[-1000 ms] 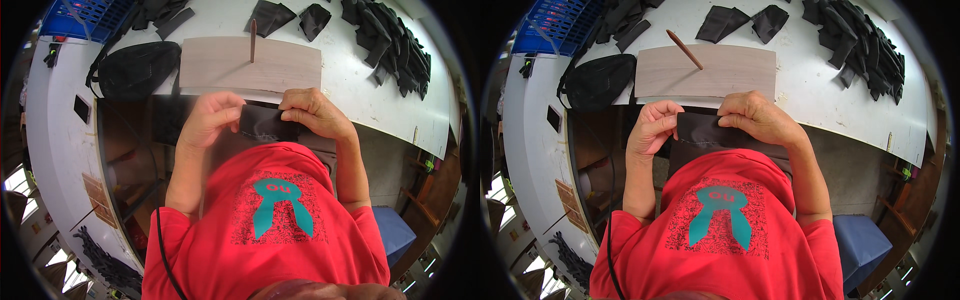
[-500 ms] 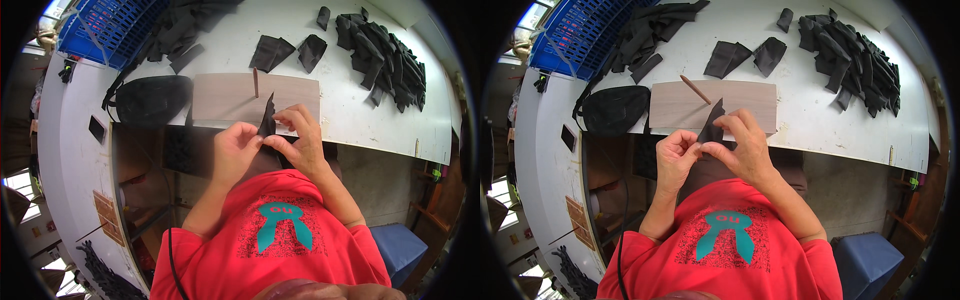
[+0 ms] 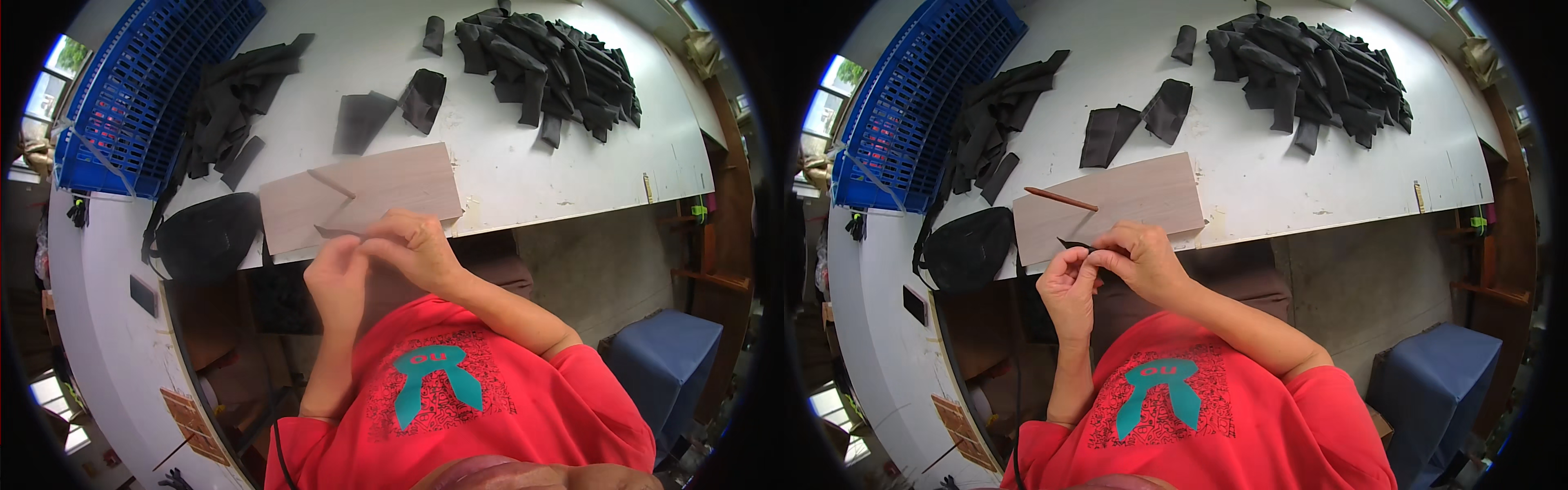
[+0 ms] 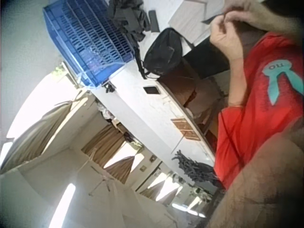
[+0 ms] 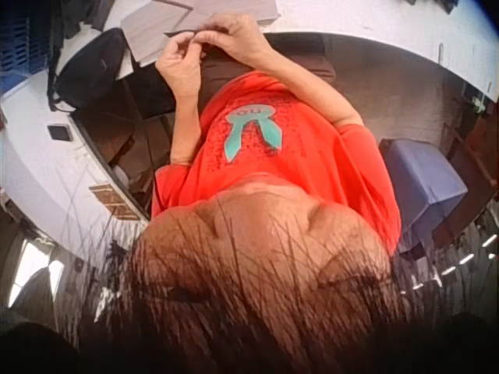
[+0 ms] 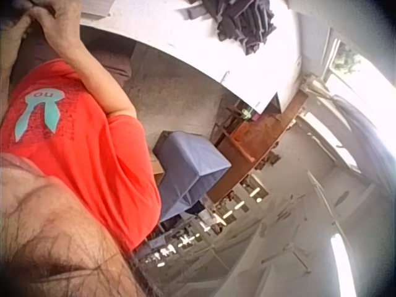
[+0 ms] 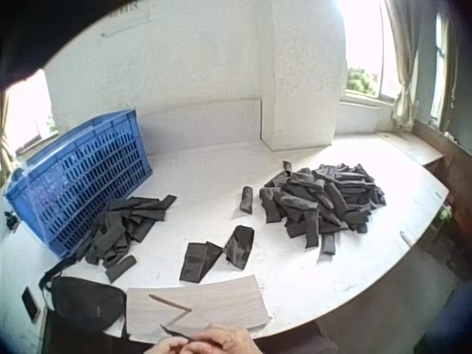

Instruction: Assembling or folding small black fabric and rubber pieces at a workbench in a factory.

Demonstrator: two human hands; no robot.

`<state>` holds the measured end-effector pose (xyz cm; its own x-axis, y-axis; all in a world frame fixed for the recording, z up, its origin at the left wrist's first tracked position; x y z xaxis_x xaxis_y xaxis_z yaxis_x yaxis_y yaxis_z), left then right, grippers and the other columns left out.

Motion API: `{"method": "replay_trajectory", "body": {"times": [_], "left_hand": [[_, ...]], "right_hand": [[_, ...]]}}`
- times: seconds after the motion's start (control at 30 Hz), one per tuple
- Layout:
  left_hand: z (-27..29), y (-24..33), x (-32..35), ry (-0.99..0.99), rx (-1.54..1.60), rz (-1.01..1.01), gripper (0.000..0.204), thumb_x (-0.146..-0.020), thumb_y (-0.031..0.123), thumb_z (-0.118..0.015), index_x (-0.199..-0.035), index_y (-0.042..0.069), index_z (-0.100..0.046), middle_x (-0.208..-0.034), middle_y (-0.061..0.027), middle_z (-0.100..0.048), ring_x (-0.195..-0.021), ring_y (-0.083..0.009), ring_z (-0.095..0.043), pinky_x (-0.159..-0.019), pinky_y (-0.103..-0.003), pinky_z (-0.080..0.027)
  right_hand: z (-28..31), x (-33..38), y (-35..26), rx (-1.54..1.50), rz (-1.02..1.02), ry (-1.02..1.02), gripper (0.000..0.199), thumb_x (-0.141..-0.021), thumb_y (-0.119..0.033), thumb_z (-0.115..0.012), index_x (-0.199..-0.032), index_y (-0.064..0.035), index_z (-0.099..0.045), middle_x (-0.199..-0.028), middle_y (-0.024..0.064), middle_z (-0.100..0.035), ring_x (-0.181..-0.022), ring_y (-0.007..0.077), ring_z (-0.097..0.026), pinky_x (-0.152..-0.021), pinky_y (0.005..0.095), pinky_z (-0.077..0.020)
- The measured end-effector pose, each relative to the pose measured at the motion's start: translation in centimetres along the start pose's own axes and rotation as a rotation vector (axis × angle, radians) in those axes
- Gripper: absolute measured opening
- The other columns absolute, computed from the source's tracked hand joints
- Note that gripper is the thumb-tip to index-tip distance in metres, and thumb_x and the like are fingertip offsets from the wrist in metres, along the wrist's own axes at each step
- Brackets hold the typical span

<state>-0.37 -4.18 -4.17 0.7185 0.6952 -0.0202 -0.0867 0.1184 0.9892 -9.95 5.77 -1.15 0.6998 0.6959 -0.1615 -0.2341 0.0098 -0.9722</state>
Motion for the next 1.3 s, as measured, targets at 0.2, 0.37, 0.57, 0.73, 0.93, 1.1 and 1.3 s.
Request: {"method": "replay_trajectory", "body": {"times": [0.2, 0.37, 0.57, 0.73, 0.93, 1.1, 1.3], "left_hand": [[0.1, 2.4, 1.0, 0.180, -0.406, -0.291, 0.007, -0.078, -0.003, -0.059, -0.085, -0.003, -0.057, -0.072, -0.0024, -0.060, -0.060, -0.0058, -0.053, -0.052, -0.019, -0.042], [0.1, -2.3, -0.6, 0.069, 0.480, 0.221, 0.012, -0.076, -0.006, -0.061, -0.081, -0.001, -0.051, -0.068, -0.0043, -0.057, -0.046, -0.0026, -0.042, -0.039, -0.015, -0.031], [-2.9, -1.2, -0.2, -0.304, 0.841, 0.414, 0.022, -0.075, -0.006, -0.051, -0.096, -0.003, -0.047, -0.070, -0.0031, -0.048, -0.038, -0.0047, -0.027, -0.037, -0.017, -0.023], [-0.6, -2.6, -1.3, -0.006, 0.264, 0.197, 0.014, -0.075, -0.005, -0.055, -0.088, 0.000, -0.051, -0.064, -0.0005, -0.051, -0.041, -0.0016, -0.035, -0.036, -0.015, -0.024], [-0.5, -2.4, -1.5, 0.023, 0.199, 0.107, 0.016, -0.082, -0.004, -0.050, -0.097, -0.001, -0.050, -0.066, -0.0035, -0.051, -0.038, -0.0029, -0.032, -0.035, -0.015, -0.026], [-2.8, -2.3, -0.7, -0.440, 0.932, 0.305, 0.027, -0.083, -0.009, -0.043, -0.109, -0.002, -0.045, -0.081, -0.0136, -0.056, -0.035, -0.0026, -0.032, -0.034, -0.015, -0.026], [-5.1, 3.6, 2.0, -0.586, 1.066, 0.298, 0.044, -0.078, -0.004, -0.049, -0.120, -0.009, -0.039, -0.091, -0.0190, -0.058, -0.036, -0.0058, -0.041, -0.036, -0.016, -0.027]], "right_hand": [[-1.6, 0.8, -1.4, 0.501, 0.301, 0.038, 0.007, -0.071, -0.006, -0.061, -0.072, -0.0007, -0.056, -0.071, 0.0095, -0.052, -0.064, 0.0265, -0.057, -0.055, 0.0354, -0.0477], [-1.0, 0.7, 0.3, 0.606, 0.231, 0.174, 0.009, -0.067, -0.008, -0.061, -0.070, -0.0031, -0.053, -0.073, 0.0099, -0.050, -0.070, 0.0263, -0.057, -0.057, 0.0358, -0.0489], [-0.1, 0.3, 5.2, -0.338, -0.305, 0.084, 0.008, -0.069, -0.009, -0.060, -0.069, -0.0005, -0.060, -0.054, 0.0059, -0.051, -0.048, 0.0146, -0.047, -0.047, 0.0291, -0.0393], [-5.5, 3.6, 6.9, -1.190, -0.763, -0.130, 0.013, -0.078, -0.014, -0.061, -0.070, -0.0067, -0.054, -0.059, -0.0022, -0.045, -0.054, 0.0061, -0.039, -0.049, 0.0214, -0.0320], [-3.4, 2.0, 7.2, -0.745, -0.522, -0.093, 0.017, -0.081, -0.019, -0.059, -0.073, -0.0040, -0.056, -0.062, -0.0013, -0.047, -0.055, 0.0073, -0.040, -0.049, 0.0230, -0.0335], [-2.6, 1.9, 7.1, -0.769, -0.469, -0.048, 0.019, -0.081, -0.019, -0.062, -0.070, -0.0039, -0.056, -0.066, 0.0022, -0.052, -0.060, 0.0106, -0.046, -0.048, 0.0242, -0.0369], [-3.3, 0.6, 3.6, -0.916, -0.249, -0.180, 0.018, -0.081, -0.020, -0.062, -0.077, -0.0035, -0.056, -0.072, 0.0007, -0.055, -0.067, 0.0148, -0.053, -0.056, 0.0295, -0.0460]]}}
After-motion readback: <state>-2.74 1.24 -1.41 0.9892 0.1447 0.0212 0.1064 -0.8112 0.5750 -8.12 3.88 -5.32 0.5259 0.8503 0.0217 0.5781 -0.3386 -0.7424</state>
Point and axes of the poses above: each hand's wrist, its own x-axis away from the middle knuckle, its own z-axis out of the back of the hand, y = z × x, the point moved 10 cm from there along -x, towards the middle knuckle
